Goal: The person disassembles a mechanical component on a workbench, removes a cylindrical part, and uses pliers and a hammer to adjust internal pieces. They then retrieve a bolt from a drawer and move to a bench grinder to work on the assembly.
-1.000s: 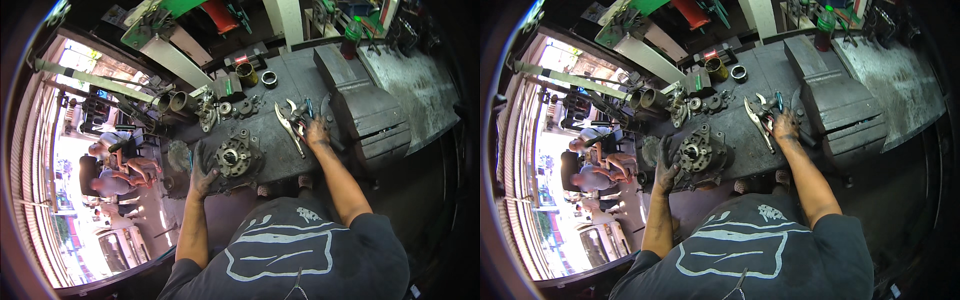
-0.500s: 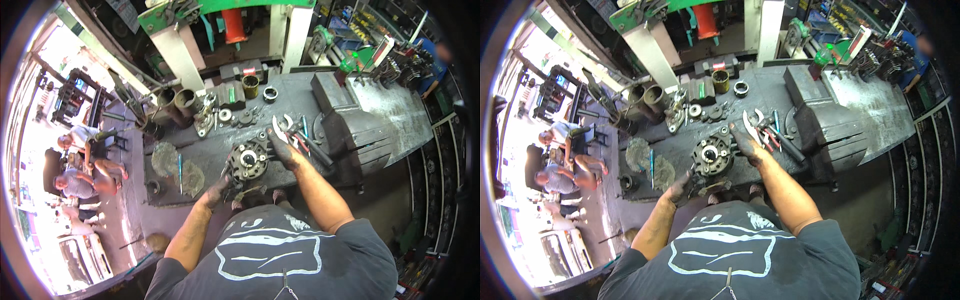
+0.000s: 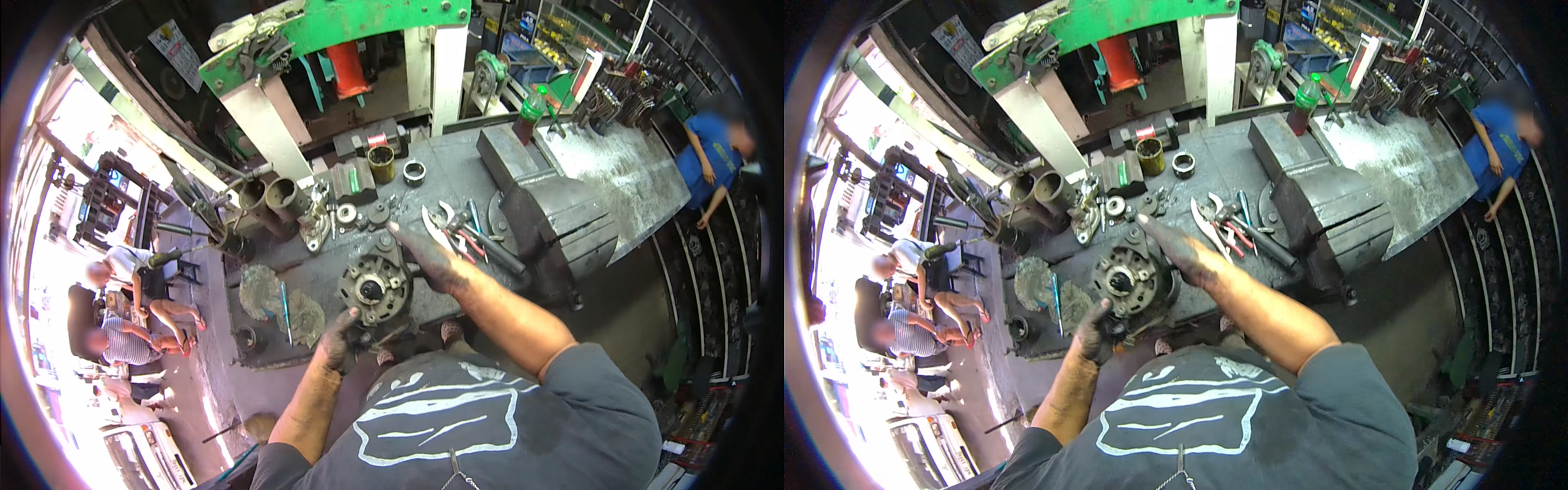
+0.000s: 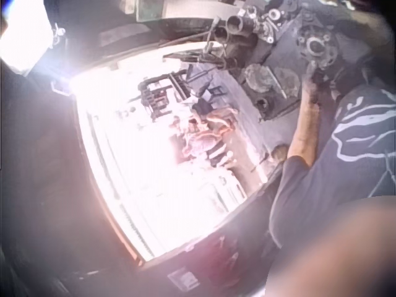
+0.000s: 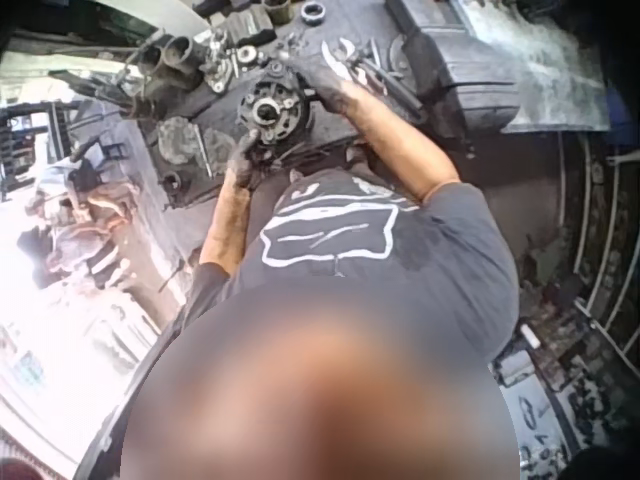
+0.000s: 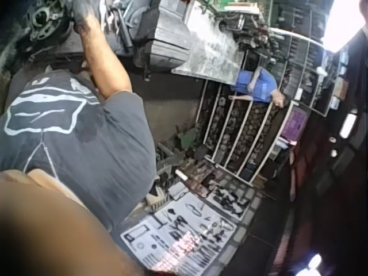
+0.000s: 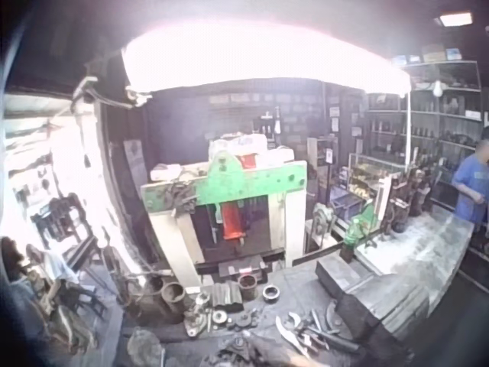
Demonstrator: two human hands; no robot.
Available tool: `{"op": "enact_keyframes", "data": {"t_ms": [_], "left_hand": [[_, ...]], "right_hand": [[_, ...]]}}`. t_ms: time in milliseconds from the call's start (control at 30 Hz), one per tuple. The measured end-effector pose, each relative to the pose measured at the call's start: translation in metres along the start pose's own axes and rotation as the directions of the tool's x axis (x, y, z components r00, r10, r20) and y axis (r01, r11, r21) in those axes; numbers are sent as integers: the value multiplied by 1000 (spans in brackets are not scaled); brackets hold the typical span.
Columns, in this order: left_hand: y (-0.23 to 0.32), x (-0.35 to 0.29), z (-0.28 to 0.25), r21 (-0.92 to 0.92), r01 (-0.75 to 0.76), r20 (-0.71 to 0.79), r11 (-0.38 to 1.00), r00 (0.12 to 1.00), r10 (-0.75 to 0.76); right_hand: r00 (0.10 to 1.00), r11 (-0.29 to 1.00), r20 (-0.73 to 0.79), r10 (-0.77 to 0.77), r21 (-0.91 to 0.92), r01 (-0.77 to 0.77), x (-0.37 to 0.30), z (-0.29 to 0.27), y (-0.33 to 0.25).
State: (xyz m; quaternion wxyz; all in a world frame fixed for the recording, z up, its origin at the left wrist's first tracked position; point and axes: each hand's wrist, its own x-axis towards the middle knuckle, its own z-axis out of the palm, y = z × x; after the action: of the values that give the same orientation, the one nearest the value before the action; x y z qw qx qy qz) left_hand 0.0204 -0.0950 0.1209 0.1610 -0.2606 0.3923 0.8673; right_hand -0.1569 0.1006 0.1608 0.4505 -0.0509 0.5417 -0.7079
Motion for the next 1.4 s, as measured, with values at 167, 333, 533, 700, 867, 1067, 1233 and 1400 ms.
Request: {"op": "enact_keyframes", "data": {"t_ms": [167,333,533,700,867,1067,1233,1400], "left_hand": [[51,-17,24,360,-588,166,724,804,570],[81,-26,19,902,-302,410,-309,374,832],[81,14,-20,660,-202,751,-723,157,641],[59,45,-45,564,-378,819,-734,143,556],[45,72,-56,489,-491,866,-721,175,468],[33,95,-71,445,-567,894,-694,236,380],[27,80,-82,511,-581,859,-633,352,370],[35,61,-82,491,-689,868,-534,333,368]], "right_hand": [[893,935,307,-329,-26,353,-2,18,-63],[877,840,310,-368,-294,457,19,30,-86],[913,915,59,-404,44,402,50,35,-22],[855,875,-219,-470,14,484,34,32,23],[841,867,-335,-425,118,485,1,20,50],[715,839,-484,-504,-76,539,-6,5,88],[686,552,-217,-694,-772,315,-24,-10,94],[752,536,-139,-645,-783,316,-42,-12,98]]}}
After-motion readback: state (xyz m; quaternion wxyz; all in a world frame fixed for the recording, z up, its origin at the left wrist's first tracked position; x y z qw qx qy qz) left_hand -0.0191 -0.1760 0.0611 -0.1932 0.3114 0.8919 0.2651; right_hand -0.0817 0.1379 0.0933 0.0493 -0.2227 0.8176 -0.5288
